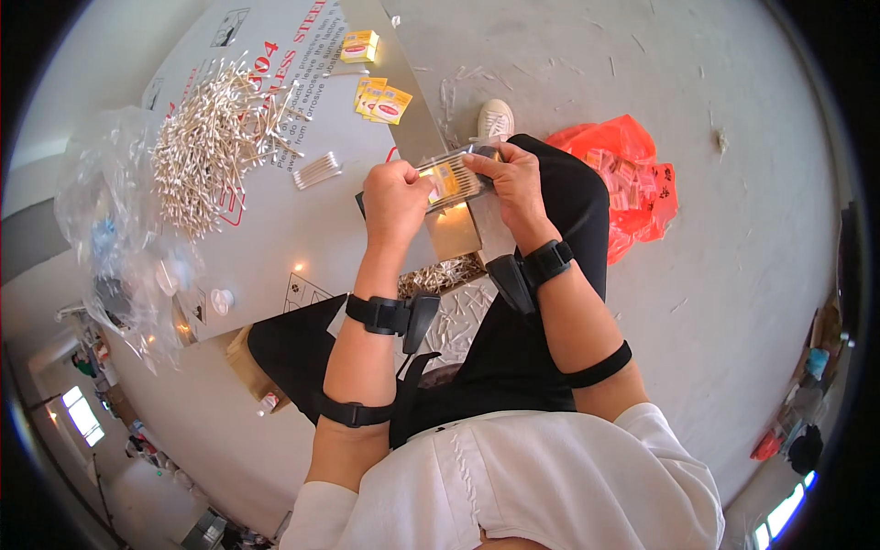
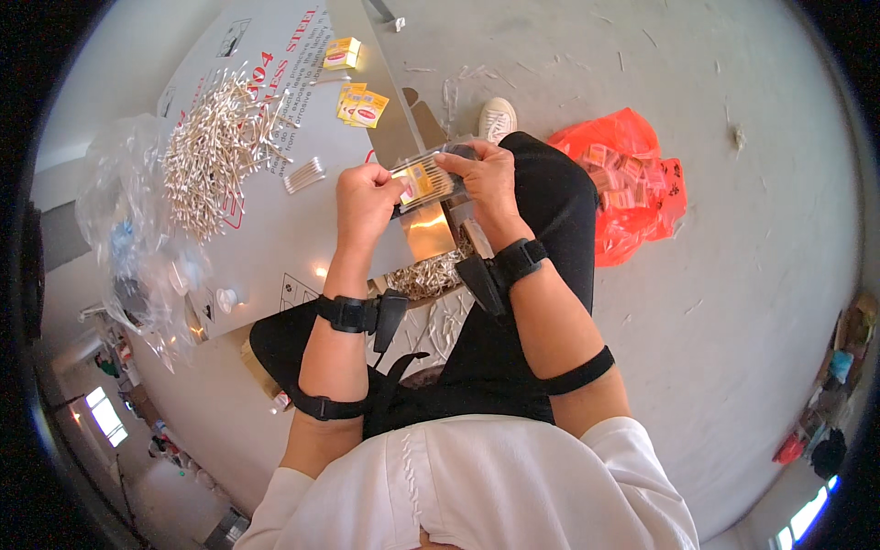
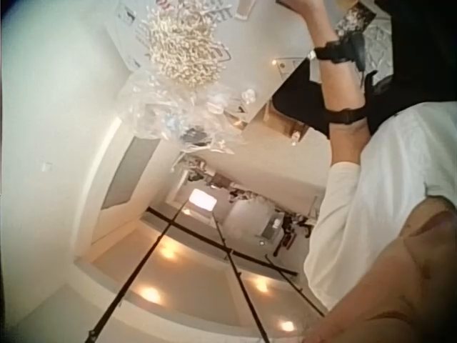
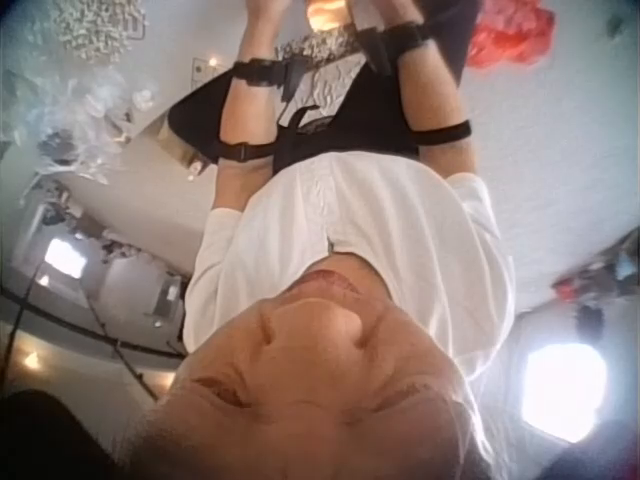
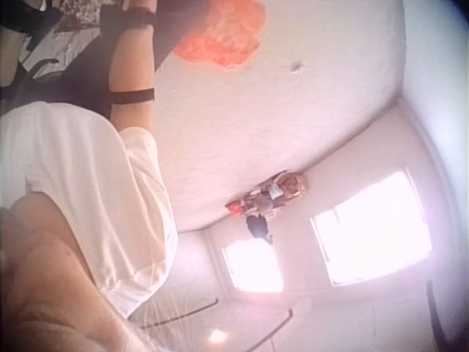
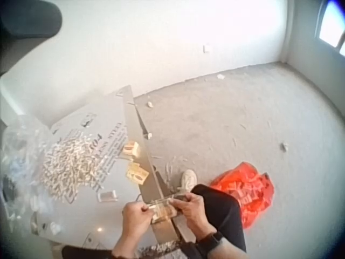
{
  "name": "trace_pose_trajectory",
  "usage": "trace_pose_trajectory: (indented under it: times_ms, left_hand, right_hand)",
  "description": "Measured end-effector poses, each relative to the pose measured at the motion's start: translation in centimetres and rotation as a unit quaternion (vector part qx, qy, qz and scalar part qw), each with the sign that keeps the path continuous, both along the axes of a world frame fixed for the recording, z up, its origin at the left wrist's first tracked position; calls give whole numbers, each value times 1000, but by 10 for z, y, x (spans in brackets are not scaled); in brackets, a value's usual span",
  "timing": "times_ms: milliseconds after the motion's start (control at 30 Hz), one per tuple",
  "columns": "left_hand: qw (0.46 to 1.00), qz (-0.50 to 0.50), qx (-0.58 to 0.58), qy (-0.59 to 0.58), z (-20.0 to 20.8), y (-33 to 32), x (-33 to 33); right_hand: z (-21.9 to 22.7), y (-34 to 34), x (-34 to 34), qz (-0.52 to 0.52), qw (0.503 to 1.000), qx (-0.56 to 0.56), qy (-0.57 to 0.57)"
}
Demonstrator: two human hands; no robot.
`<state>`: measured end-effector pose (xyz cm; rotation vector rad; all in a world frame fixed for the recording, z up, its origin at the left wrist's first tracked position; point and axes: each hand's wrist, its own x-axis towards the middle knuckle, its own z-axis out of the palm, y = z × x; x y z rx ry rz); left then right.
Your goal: Packing groups of cotton swabs into small plastic bags and sealing them with product labels.
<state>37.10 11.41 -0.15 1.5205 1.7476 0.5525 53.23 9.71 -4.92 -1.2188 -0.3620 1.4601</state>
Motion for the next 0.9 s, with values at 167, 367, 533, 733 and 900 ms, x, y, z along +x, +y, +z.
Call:
trace_pose_trajectory:
  times_ms: [167,367,533,733,900]
  left_hand:
    - [999,-5,-15,40,6,1,9]
    - [998,5,-17,55,4,-1,6]
    - [998,-1,-24,61,3,0,8]
    - [1000,7,17,0,0,-18,-1]
    - [927,-121,285,213,0,-54,-9]
  right_hand:
    - [-7,-1,0,-6,1000,-7,11]
    - [2,-12,2,16,980,-84,181]
    - [-4,-11,2,23,984,-58,170]
    - [0,-12,3,8,979,-76,191]
    - [-1,-16,1,6,977,-82,194]
